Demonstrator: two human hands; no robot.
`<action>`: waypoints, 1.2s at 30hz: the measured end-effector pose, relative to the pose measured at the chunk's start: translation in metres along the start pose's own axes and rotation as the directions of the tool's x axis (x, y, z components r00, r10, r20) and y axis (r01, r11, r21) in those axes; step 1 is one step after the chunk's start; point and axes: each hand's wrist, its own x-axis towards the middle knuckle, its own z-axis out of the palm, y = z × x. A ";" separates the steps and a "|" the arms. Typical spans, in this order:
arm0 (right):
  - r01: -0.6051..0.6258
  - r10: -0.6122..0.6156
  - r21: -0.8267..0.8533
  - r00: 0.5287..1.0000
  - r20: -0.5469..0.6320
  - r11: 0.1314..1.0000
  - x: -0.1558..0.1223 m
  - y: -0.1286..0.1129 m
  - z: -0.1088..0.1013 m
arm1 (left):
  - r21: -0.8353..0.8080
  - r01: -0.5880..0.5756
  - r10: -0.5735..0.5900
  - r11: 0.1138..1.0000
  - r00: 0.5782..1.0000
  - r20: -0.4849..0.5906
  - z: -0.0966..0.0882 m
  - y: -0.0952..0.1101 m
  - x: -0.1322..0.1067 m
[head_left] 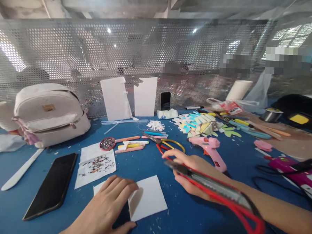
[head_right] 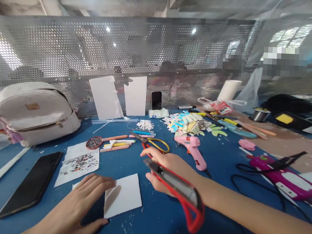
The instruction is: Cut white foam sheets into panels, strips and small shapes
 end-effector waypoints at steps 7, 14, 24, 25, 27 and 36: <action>-0.062 0.066 0.057 0.995 -0.077 0.996 0.001 -0.006 0.008 | -0.075 -0.035 0.053 0.997 0.967 0.251 -0.014 -0.008 0.008; -0.009 0.010 0.116 1.000 -0.003 0.993 0.004 -0.007 0.011 | -0.082 -0.022 0.042 0.996 0.967 0.250 -0.015 -0.019 0.015; 0.016 -0.012 0.159 1.000 -0.026 0.987 0.003 -0.004 0.004 | 0.034 -0.023 0.017 0.999 0.985 0.173 -0.015 -0.005 0.024; 0.015 -0.010 0.153 0.999 -0.034 0.988 0.002 -0.004 0.005 | 0.041 -0.024 0.017 0.999 0.988 0.155 -0.013 -0.004 0.023; 0.018 -0.011 0.137 0.999 -0.053 0.990 0.000 -0.005 0.008 | 0.052 -0.024 0.017 0.998 0.992 0.124 -0.008 -0.002 0.019; 0.102 -0.098 0.033 0.990 -0.098 0.994 -0.004 -0.003 0.031 | 0.138 0.022 -0.002 0.990 0.990 -0.142 0.037 0.001 -0.002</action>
